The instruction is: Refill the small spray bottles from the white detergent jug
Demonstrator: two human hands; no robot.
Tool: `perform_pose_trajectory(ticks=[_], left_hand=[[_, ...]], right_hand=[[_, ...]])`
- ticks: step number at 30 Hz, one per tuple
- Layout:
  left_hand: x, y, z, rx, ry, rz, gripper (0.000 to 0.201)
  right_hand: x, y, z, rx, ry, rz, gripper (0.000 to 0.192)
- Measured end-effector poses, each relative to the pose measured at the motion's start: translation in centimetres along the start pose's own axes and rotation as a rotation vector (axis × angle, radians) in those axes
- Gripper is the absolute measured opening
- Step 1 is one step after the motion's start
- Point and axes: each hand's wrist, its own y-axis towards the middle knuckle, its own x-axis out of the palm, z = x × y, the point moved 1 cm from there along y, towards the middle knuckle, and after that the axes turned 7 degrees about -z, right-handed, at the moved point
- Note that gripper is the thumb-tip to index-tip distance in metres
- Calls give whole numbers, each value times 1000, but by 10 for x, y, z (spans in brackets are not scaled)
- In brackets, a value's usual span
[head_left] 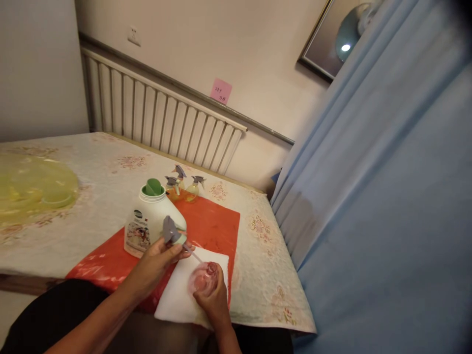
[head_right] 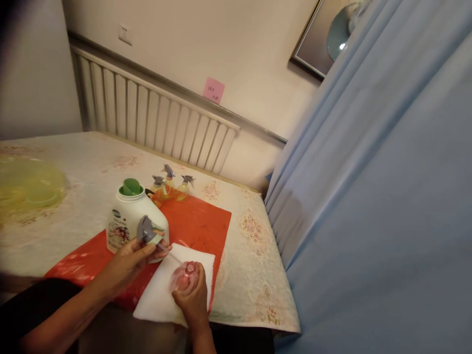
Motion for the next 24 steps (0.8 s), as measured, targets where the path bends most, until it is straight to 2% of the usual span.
perform_pose_trajectory(ticks=[4, 8, 13, 17, 21, 24], left_hand=[[-34, -18, -11, -29, -125, 64, 35], [-53, -37, -24, -131, -22, -30, 35], [-50, -42, -39, -215, 65, -269, 39], [-44, -35, -54, -335, 73, -509, 39], [-45, -22, -70, -506, 117, -620, 43], [-43, -5, -76, -529, 159, -648, 47]], right_hand=[[0, 0, 2, -6, -28, 5, 67], [4, 1, 6, 19, -57, 38, 58], [11, 3, 16, 92, -4, 110, 60], [5, 7, 25, 175, 107, 106, 68], [-11, 20, 24, 213, 299, 105, 71], [-26, 39, 10, 213, 358, 109, 69]])
